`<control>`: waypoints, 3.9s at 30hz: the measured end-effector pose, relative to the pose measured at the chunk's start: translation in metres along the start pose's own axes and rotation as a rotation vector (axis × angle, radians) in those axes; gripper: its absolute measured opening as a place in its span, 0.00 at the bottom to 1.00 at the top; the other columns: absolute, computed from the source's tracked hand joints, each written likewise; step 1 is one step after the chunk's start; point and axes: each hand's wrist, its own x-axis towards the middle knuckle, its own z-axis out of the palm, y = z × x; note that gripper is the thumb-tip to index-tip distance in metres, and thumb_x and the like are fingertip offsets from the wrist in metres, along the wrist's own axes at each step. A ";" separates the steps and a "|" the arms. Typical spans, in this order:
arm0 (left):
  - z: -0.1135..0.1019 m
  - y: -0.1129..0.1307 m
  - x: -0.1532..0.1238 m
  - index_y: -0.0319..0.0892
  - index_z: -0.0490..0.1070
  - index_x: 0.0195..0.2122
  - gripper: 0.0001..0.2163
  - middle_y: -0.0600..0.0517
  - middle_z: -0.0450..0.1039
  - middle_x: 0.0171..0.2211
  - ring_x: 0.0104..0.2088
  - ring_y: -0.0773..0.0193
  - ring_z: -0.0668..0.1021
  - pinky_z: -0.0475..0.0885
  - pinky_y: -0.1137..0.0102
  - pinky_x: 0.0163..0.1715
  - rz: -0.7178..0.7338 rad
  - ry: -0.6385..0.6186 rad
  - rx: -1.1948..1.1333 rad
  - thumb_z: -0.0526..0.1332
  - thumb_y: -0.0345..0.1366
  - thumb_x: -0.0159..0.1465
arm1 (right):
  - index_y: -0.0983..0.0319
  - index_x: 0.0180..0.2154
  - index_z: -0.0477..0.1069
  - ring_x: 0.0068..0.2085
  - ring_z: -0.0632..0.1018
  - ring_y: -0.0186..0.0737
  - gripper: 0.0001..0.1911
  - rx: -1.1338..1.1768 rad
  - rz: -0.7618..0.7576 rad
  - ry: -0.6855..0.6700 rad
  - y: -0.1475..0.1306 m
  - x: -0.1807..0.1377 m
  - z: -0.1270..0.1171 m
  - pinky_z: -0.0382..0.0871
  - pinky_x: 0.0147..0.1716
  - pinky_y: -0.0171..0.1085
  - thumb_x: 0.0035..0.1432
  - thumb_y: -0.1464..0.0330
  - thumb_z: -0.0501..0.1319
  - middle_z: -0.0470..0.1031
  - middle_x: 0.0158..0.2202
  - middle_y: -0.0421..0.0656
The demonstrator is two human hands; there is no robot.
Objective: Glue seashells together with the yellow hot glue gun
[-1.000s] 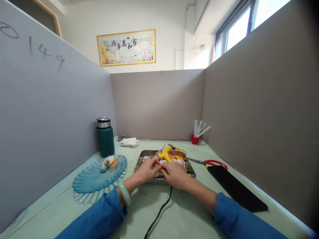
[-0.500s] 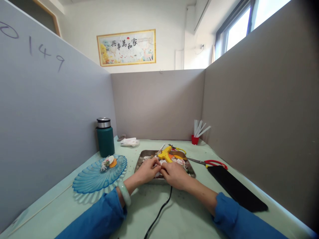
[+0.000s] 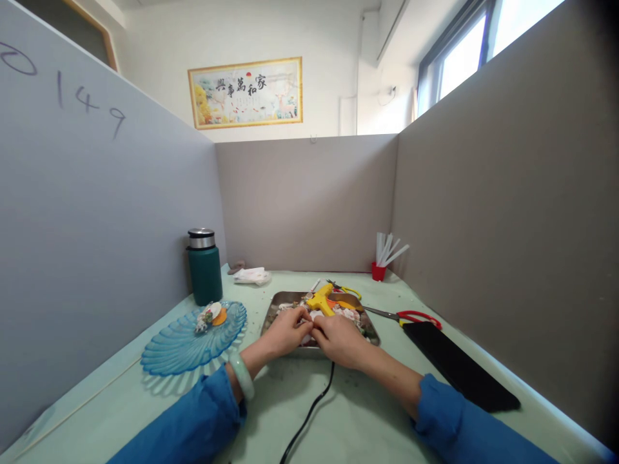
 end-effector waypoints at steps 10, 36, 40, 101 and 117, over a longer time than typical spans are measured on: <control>0.000 0.001 -0.001 0.39 0.69 0.30 0.08 0.52 0.71 0.28 0.29 0.66 0.70 0.61 0.74 0.28 0.001 -0.004 0.009 0.53 0.36 0.58 | 0.62 0.42 0.70 0.35 0.72 0.39 0.17 0.017 0.016 -0.019 -0.001 0.001 0.000 0.53 0.30 0.34 0.61 0.63 0.47 0.74 0.35 0.46; 0.001 0.001 -0.001 0.40 0.68 0.30 0.08 0.51 0.72 0.27 0.28 0.65 0.71 0.59 0.74 0.27 0.013 -0.007 0.052 0.52 0.36 0.58 | 0.61 0.41 0.70 0.34 0.72 0.39 0.16 0.003 0.014 -0.029 0.001 0.001 0.001 0.53 0.30 0.34 0.61 0.64 0.47 0.74 0.34 0.45; 0.002 0.000 -0.002 0.40 0.68 0.30 0.08 0.51 0.72 0.28 0.28 0.65 0.71 0.59 0.74 0.27 0.011 -0.002 0.058 0.52 0.36 0.58 | 0.62 0.42 0.70 0.34 0.72 0.39 0.16 0.013 0.014 -0.020 0.000 0.001 0.000 0.52 0.29 0.34 0.60 0.64 0.47 0.74 0.33 0.45; 0.004 0.000 -0.004 0.40 0.67 0.31 0.07 0.51 0.71 0.27 0.28 0.66 0.71 0.59 0.74 0.27 0.041 0.007 0.096 0.51 0.34 0.59 | 0.62 0.39 0.70 0.34 0.73 0.40 0.16 -0.027 0.016 -0.037 0.000 0.003 0.001 0.53 0.29 0.35 0.60 0.64 0.46 0.74 0.33 0.45; 0.000 0.001 -0.001 0.39 0.68 0.31 0.09 0.52 0.72 0.28 0.29 0.66 0.71 0.61 0.74 0.28 -0.001 0.011 -0.011 0.52 0.37 0.59 | 0.62 0.40 0.70 0.35 0.72 0.39 0.19 0.017 0.041 -0.018 0.000 0.000 0.000 0.54 0.30 0.34 0.62 0.61 0.44 0.74 0.34 0.46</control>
